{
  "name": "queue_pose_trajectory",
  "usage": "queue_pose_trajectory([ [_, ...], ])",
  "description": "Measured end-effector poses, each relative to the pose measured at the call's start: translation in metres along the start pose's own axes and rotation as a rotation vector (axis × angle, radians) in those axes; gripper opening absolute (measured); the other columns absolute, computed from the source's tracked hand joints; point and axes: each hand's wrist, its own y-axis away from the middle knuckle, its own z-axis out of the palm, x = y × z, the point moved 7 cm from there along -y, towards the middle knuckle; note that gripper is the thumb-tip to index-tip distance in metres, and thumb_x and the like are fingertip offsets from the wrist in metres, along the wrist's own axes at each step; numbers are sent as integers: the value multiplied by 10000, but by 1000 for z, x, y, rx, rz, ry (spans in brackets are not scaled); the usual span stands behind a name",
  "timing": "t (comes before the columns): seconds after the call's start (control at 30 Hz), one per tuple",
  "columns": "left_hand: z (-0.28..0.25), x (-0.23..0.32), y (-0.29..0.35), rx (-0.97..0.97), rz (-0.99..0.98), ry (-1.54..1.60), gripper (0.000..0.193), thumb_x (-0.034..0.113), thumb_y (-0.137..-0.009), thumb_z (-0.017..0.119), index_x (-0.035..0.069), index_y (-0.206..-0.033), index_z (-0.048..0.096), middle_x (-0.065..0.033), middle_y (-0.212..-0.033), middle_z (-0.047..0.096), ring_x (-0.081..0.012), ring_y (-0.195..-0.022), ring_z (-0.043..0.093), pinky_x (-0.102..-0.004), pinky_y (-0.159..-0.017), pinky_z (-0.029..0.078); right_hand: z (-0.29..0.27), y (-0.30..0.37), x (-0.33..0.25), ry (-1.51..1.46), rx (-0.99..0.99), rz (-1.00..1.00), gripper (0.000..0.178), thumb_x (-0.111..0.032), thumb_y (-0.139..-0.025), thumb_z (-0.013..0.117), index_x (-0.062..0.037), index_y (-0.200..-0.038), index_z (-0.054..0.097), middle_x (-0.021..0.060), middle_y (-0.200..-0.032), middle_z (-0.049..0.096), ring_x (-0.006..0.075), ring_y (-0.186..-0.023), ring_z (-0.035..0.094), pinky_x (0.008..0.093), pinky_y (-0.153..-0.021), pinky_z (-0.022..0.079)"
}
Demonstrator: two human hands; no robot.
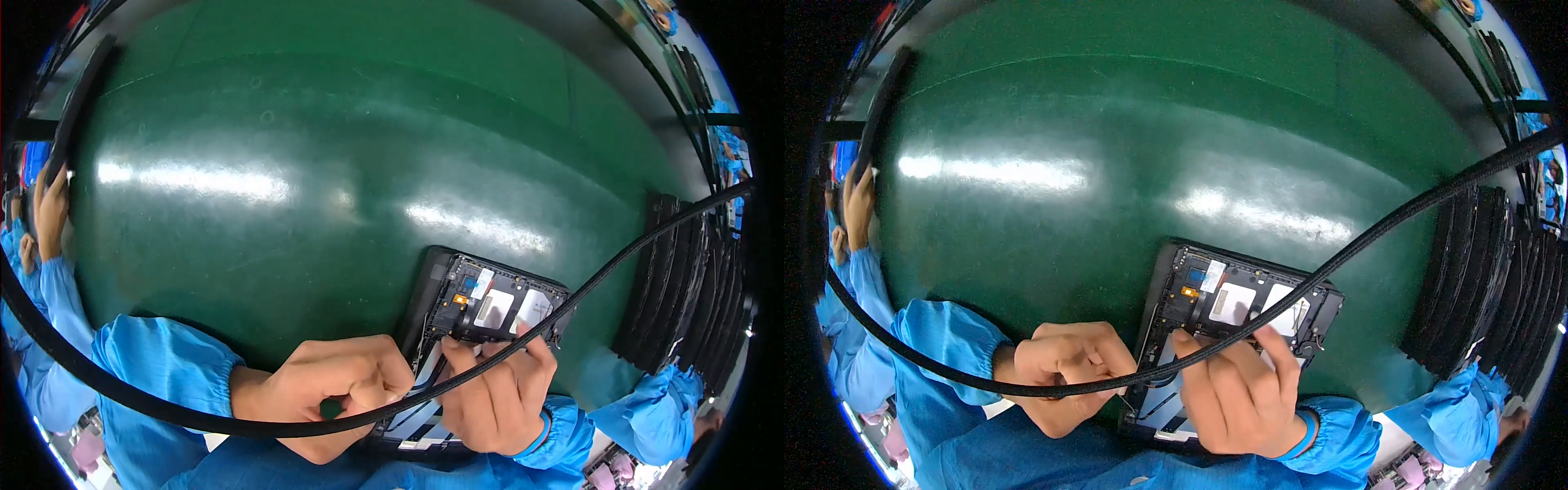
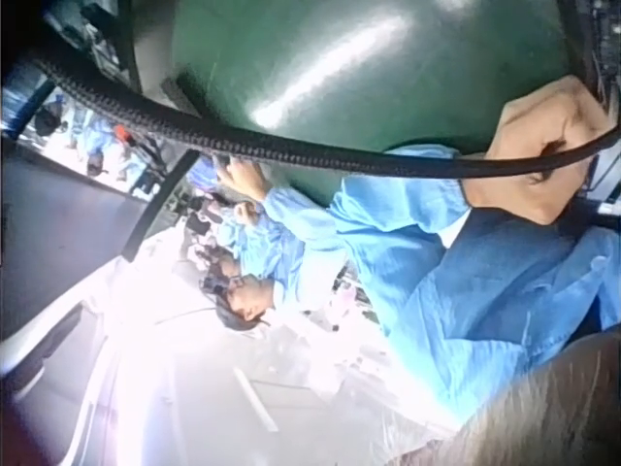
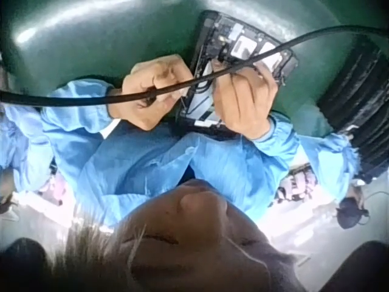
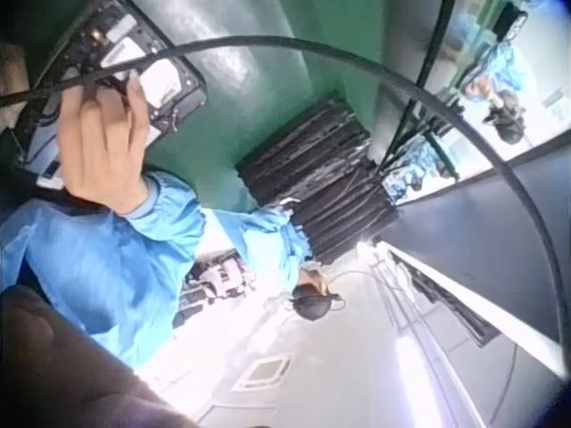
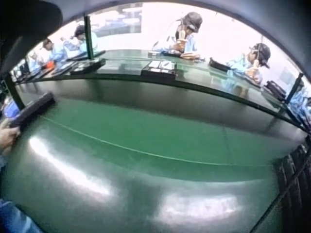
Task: The person assembles internal components of tablets by hand, connecting ribbon cables to circuit boards and securing them within the tablet casing.
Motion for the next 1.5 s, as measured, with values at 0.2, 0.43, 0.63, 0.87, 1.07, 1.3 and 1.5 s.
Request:
queue_pose_trajectory([
  [0.2, 2, 10, 7, -4, 80, -245, 190, -158, -932, 688, -24, -865, 572, -219, -946, 679, -264, -691, 655, -349, -587, 507, 2, -5, 23, -212, 8, 70, 332, -81, -763, 775, -62, -1089, 830, 50, -1014, 714, 292, -993, 644, 532, -1022, 545],
  [0.43, 3, 12, 24, 143, 347, -243, 183, -112, -875, 770, 50, -880, 685, -131, -904, 742, -203, -663, 665, -344, -580, 515, -9, -8, 43, -394, 146, 207, 257, -49, -833, 726, -23, -1089, 712, 147, -1062, 682, 397, -1146, 586, 525, -1063, 470],
  [0.63, -5, 6, -1, 104, 250, -264, 204, -80, -959, 776, 0, -919, 593, -233, -1021, 744, -250, -768, 720, -292, -633, 560, -24, -20, 33, -493, 94, 209, 423, -100, -759, 822, -82, -1182, 828, 70, -1000, 666, 315, -1000, 576, 426, -910, 480],
  [0.87, -4, -7, -12, 3, 156, -273, 155, -51, -984, 786, 6, -973, 642, -127, -1024, 752, -122, -707, 637, -275, -586, 495, -7, -27, 32, -785, 36, 203, 148, -84, -882, 886, -82, -1030, 878, 0, -907, 704, 205, -853, 559, 336, -802, 435],
  [1.07, 0, 19, -13, -306, 532, -786, 106, 44, -900, 791, 37, -998, 752, -84, -1037, 759, -211, -781, 660, -341, -676, 539, 21, -1, 38, -1431, 71, 511, 168, -146, -1130, 681, 2, -1050, 689, 112, -914, 784, 140, -794, 685, 281, -738, 518],
  [1.3, 14, 22, 13, -582, 865, -897, 130, 99, -850, 818, -19, -842, 762, -129, -933, 735, -267, -828, 668, -387, -772, 592, 31, 0, 41, -1558, -91, 574, 146, -111, -1175, 577, 24, -1136, 618, 105, -905, 754, 123, -733, 718, 270, -685, 579],
  [1.5, 17, 26, 19, -693, 951, -996, 119, 99, -860, 754, -1, -918, 781, -110, -973, 738, -242, -865, 698, -379, -852, 616, 34, -2, 44, -1575, -64, 610, 145, -91, -1166, 592, 45, -1187, 637, 114, -933, 757, 159, -823, 757, 312, -771, 637],
])
